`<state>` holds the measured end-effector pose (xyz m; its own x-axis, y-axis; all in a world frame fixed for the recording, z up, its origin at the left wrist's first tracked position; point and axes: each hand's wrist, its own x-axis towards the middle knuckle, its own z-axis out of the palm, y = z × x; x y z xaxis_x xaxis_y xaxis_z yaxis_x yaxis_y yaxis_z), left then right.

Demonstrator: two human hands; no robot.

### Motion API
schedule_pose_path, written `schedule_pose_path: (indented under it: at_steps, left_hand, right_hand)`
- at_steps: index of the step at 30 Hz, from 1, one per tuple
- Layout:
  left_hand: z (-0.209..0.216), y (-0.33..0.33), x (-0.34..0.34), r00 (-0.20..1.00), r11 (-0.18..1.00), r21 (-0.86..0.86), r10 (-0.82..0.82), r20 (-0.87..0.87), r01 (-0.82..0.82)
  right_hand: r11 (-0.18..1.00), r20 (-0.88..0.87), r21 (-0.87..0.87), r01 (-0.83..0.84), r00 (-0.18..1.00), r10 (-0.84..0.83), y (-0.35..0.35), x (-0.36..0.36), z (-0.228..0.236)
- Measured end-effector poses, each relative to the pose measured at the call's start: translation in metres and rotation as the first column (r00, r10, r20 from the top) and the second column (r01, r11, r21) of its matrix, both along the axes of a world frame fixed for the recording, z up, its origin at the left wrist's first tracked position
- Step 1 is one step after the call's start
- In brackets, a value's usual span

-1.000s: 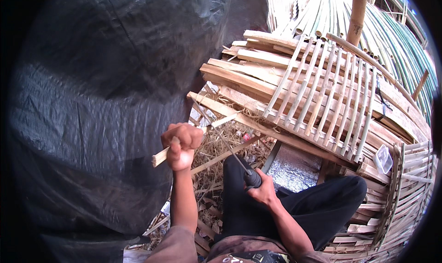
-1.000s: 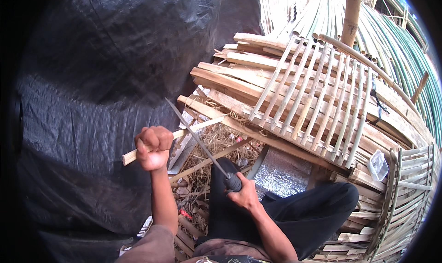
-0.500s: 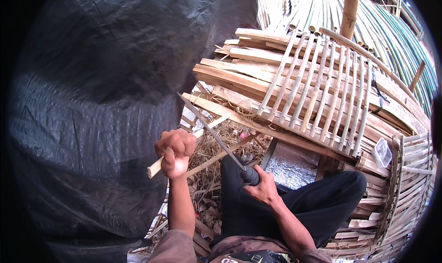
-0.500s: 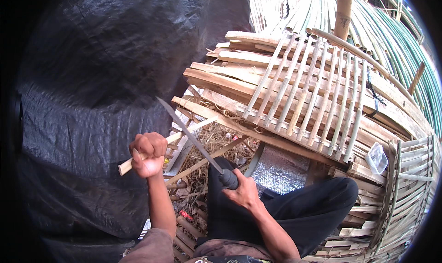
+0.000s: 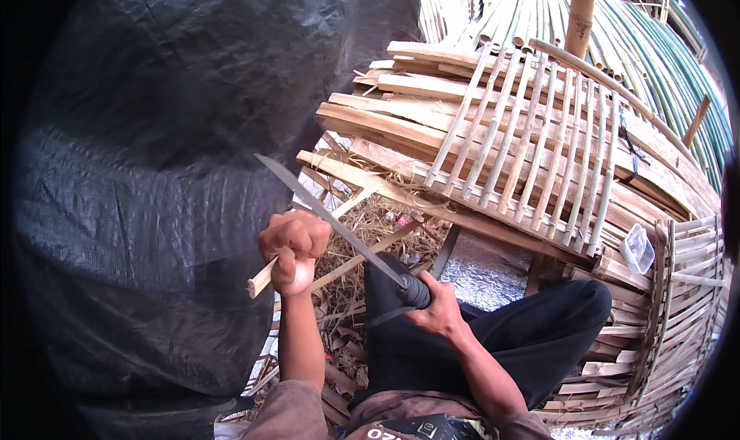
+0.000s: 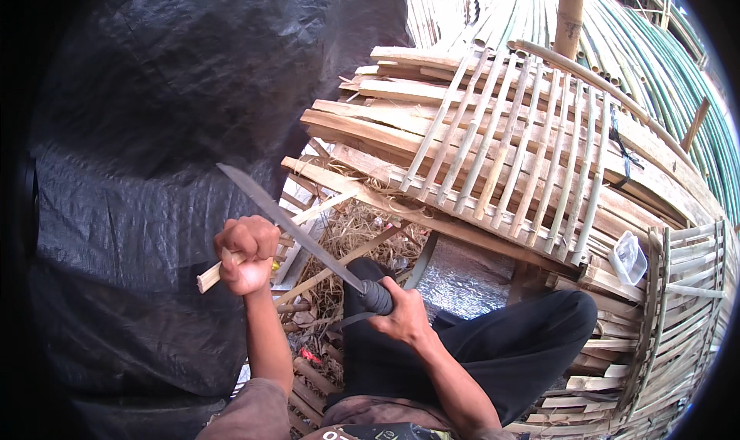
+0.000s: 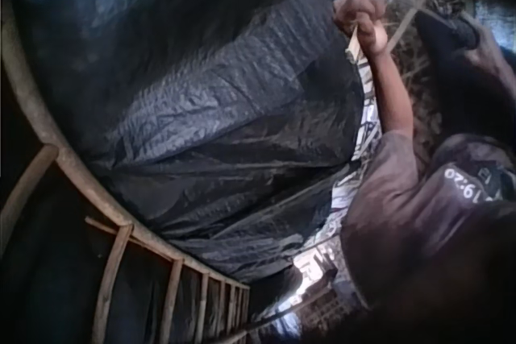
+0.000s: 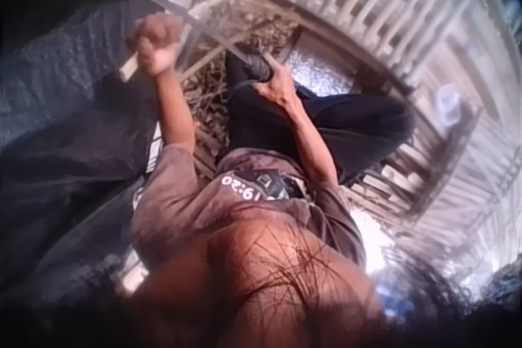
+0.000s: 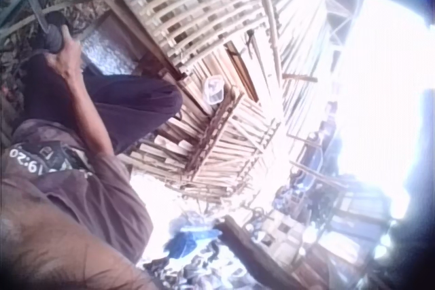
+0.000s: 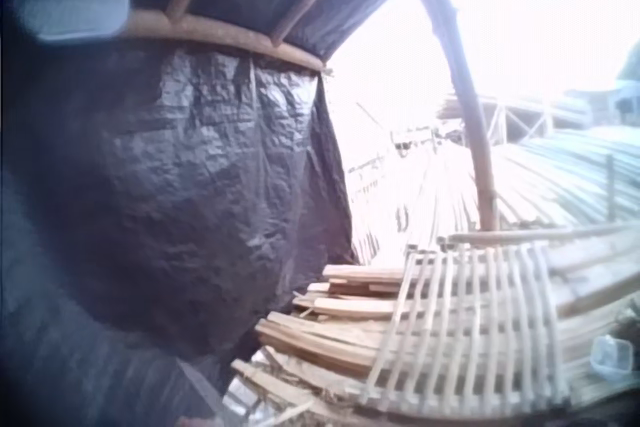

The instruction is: The person shaves a thin strip of wood using a large knife, then positions it across a wooden lattice structure and hammers small pins to secure the strip in place.

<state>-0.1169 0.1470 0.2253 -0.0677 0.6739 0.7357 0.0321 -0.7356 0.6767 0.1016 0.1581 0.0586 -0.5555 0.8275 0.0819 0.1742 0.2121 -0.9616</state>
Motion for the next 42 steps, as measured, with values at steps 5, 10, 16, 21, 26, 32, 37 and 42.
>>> schedule_pose_path:
  at_steps: [5, 10, 16, 21, 26, 32, 37, 42]
  left_hand:
    - [-0.008, 0.007, 0.0, 1.0, 1.0, -0.028, -0.008, -0.023, 0.007]
    - [-0.006, 0.007, 0.008, 1.0, 1.0, -0.016, 0.025, 0.004, -0.025]
    - [0.001, 0.002, 0.013, 0.997, 0.999, -0.015, 0.039, -0.06, -0.04]
    - [-0.001, 0.008, 0.011, 0.998, 0.999, 0.004, -0.04, -0.041, 0.04]
    - [0.002, 0.009, 0.01, 0.999, 1.0, 0.004, 0.0, -0.047, 0.0]
    - [0.002, 0.012, 0.0, 0.999, 0.999, -0.002, -0.039, -0.004, 0.039]
    - [0.001, 0.009, -0.003, 0.999, 0.999, 0.015, -0.034, -0.008, 0.034]
    - [0.002, 0.011, -0.002, 0.999, 0.999, 0.022, -0.039, -0.017, 0.039]
  right_hand:
    - [0.992, 0.094, -0.073, 0.1, 0.991, -0.093, 0.018, -0.001, -0.045]
    - [0.993, 0.098, -0.105, 0.061, 0.994, -0.051, 0.01, 0.005, -0.016]
    - [0.997, 0.032, -0.022, 0.068, 0.997, -0.068, 0.011, 0.001, -0.03]
    - [0.989, 0.295, -0.067, 0.134, 0.949, -0.109, 0.023, 0.009, -0.049]
    - [0.995, 0.024, -0.103, -0.019, 0.999, 0.022, 0.009, 0.007, -0.032]
    - [0.98, 0.126, -0.149, 0.129, 0.986, -0.111, 0.026, 0.004, -0.087]
    - [0.974, 0.344, -0.158, 0.163, 0.934, -0.1, 0.028, 0.013, -0.075]
    - [0.996, 0.129, -0.078, 0.054, 0.991, -0.044, 0.016, 0.004, -0.05]
